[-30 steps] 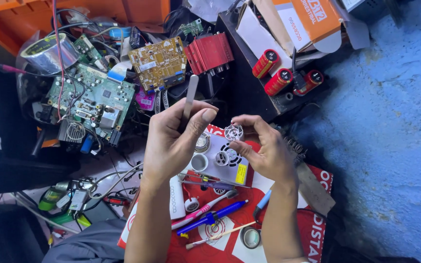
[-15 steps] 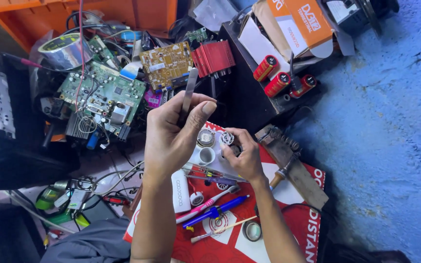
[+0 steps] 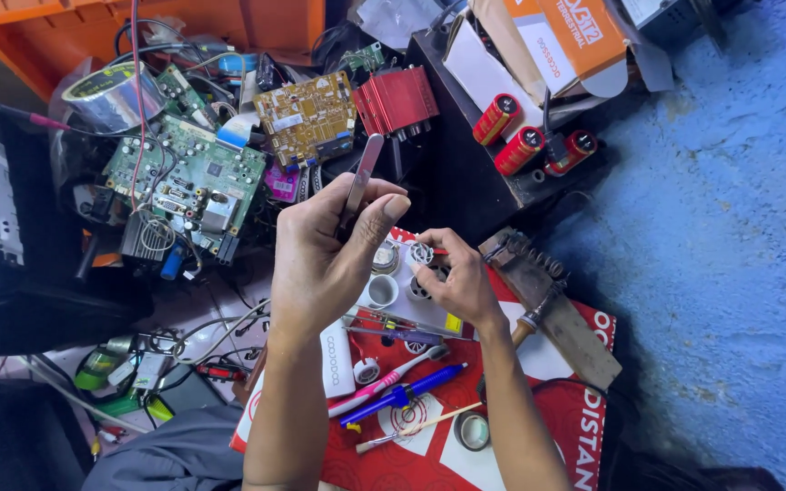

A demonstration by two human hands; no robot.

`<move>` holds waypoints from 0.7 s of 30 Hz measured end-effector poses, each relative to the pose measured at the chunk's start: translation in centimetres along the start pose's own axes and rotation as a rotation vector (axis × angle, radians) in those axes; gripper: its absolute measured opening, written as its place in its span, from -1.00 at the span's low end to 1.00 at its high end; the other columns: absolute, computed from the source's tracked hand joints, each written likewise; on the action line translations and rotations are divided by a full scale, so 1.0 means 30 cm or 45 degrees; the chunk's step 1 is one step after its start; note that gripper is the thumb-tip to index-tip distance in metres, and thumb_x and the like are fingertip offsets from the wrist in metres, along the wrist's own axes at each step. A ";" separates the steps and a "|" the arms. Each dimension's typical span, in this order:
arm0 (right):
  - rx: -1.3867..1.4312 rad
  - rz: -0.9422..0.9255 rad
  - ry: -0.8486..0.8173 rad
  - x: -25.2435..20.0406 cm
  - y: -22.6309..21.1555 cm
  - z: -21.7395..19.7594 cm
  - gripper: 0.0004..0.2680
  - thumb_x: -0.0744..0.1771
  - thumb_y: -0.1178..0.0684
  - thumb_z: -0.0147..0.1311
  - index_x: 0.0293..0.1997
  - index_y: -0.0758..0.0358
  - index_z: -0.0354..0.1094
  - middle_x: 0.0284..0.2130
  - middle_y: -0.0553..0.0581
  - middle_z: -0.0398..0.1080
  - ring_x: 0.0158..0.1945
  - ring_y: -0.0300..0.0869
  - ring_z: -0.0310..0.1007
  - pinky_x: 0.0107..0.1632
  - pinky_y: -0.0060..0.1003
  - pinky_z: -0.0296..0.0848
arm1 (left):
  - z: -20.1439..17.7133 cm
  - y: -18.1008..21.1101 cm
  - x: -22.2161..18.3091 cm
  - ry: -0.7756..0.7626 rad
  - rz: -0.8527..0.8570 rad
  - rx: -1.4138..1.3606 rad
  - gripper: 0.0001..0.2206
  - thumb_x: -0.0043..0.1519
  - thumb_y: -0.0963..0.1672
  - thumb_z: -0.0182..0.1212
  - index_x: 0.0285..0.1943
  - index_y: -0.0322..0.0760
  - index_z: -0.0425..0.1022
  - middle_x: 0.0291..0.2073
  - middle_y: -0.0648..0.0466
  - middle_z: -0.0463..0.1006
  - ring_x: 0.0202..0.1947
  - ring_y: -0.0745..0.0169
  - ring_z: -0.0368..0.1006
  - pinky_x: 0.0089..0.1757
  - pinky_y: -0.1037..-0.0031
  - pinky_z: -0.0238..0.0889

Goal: A person uses precision tools to inspect and repair a small cooling fan on a cluttered electronics workbench.

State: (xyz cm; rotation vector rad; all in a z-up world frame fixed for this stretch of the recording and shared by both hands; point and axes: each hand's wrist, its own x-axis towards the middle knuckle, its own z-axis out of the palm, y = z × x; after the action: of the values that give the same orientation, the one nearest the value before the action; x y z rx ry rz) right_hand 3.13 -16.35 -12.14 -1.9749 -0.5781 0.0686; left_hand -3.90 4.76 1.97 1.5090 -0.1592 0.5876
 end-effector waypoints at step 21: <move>-0.025 0.087 -0.097 0.001 -0.025 -0.028 -0.79 0.42 0.08 -0.13 0.10 0.24 0.40 -0.11 0.34 0.51 0.09 0.11 0.52 0.12 0.04 0.47 | 0.059 0.015 -0.011 -0.110 0.030 0.056 -0.87 0.33 -0.13 0.26 -0.15 -0.31 0.64 -0.70 0.07 0.40 -0.57 0.46 0.20 -0.47 0.60 0.17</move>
State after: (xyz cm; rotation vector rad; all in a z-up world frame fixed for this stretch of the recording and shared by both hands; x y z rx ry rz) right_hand 3.13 -16.78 -11.08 -2.0184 -0.5619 0.1816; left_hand -3.93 2.93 2.37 1.5778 -0.2324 0.5476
